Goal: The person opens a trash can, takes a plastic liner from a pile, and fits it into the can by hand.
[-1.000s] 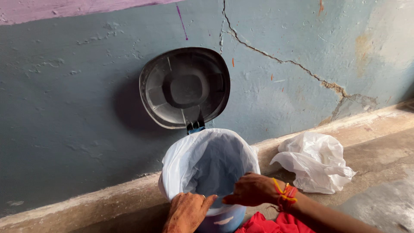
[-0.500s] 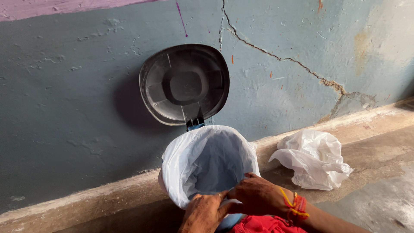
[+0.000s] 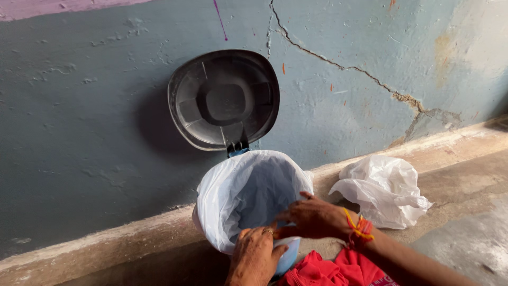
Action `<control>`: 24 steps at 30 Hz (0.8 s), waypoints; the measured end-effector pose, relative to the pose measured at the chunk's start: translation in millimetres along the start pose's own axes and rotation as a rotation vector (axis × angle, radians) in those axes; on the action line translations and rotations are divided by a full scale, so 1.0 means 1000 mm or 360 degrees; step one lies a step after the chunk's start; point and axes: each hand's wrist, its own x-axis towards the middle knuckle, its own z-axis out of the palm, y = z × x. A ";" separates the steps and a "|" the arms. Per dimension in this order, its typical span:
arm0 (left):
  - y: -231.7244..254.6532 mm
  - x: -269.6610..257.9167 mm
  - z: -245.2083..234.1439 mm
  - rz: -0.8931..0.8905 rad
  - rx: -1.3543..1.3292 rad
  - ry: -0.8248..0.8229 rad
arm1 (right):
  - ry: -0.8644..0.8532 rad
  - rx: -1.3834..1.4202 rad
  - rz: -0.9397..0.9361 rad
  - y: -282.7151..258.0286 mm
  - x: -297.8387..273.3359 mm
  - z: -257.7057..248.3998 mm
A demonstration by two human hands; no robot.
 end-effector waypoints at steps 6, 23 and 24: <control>0.021 0.006 -0.014 -0.0425 -0.0032 -0.0549 | -0.0036 -0.0237 0.0278 0.016 -0.016 -0.007; -0.047 0.007 -0.048 -0.0227 0.0215 0.0072 | -0.0270 0.0588 -0.0086 -0.019 0.036 0.002; -0.048 0.004 -0.051 -0.0341 0.0184 -0.0083 | -0.0368 0.0589 -0.0196 -0.021 0.042 0.006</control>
